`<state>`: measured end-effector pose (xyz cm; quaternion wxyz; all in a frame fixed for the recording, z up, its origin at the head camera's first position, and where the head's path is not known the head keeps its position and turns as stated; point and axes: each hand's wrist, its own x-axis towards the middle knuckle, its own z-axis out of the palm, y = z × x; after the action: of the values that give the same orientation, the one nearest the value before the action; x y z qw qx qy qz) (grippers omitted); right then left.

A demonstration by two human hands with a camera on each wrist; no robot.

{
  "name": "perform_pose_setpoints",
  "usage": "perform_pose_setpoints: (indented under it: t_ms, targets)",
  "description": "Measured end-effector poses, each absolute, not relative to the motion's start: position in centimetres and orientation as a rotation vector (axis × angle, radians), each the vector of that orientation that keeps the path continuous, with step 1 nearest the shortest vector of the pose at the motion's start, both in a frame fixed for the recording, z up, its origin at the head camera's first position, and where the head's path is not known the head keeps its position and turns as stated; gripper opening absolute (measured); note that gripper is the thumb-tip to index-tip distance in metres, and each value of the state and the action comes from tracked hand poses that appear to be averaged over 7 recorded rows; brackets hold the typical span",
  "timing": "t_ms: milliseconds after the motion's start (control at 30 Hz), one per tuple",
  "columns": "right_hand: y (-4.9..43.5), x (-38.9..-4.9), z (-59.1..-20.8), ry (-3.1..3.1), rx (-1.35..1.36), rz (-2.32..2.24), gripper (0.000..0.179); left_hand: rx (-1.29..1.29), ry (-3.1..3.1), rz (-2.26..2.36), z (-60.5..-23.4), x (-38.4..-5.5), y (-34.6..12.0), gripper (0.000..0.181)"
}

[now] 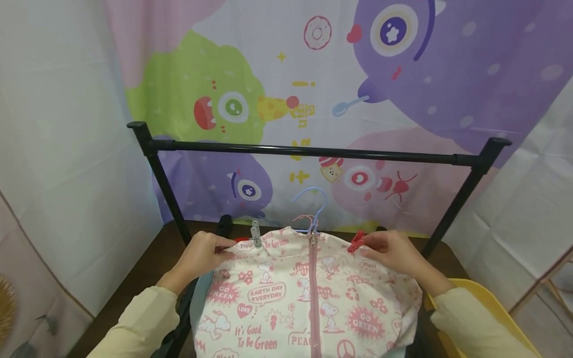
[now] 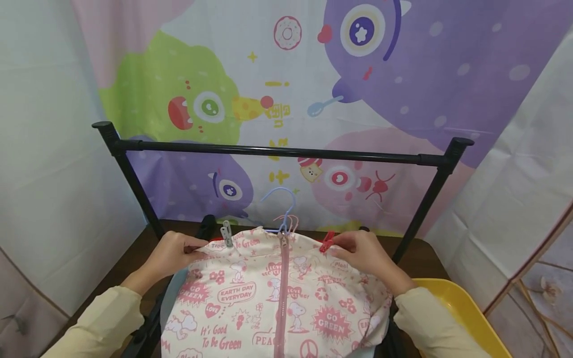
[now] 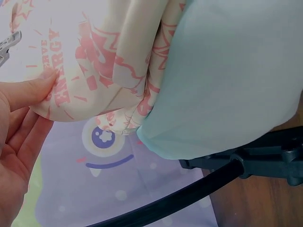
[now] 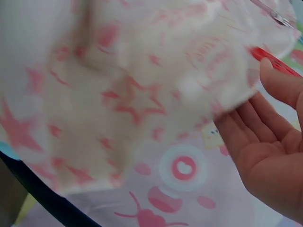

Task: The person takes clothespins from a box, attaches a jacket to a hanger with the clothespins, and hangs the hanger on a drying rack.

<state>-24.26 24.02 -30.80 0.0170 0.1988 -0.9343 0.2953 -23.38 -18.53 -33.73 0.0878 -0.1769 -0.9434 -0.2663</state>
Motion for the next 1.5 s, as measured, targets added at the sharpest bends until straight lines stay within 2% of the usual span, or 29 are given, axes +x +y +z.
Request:
perform_pose_setpoints:
  t_ms: [233,533,733,1000,1133,1333,1400,1500]
  targets:
    - [23.7,-24.1,-32.0,-2.902,0.517,0.939,0.01,-0.546,-2.644,-0.788,-34.8,-23.2,-18.8,0.029]
    - [23.5,-23.7,-33.5,-2.824,0.357,1.172,0.02,-0.495,-2.43,-0.782,-35.9,-22.0,-21.3,0.05]
    - [23.9,-23.6,-33.2,-2.806,0.369,1.214,0.021,-0.286,-2.483,-0.859,-36.5,-20.4,-22.8,0.048]
    - [24.6,-23.1,-31.7,-2.85,0.289,1.216,0.031,0.23,-2.942,-1.188,-39.3,-17.2,-22.9,0.056]
    - [24.7,-22.7,-31.0,-2.845,0.29,1.231,0.033,0.445,-3.006,-1.493,-40.3,-16.3,-22.6,0.057]
    - [24.9,-22.4,-30.3,-2.822,0.309,1.175,0.03,0.494,-2.857,-2.127,-40.7,-15.8,-22.8,0.056]
    - [24.9,-22.4,-30.3,-2.82,0.299,1.175,0.029,0.479,-2.823,-2.234,-40.8,-15.6,-22.9,0.057]
    - [24.8,-22.1,-30.3,-2.833,0.274,1.195,0.03,0.586,-2.745,-2.283,-41.2,-15.2,-22.6,0.053]
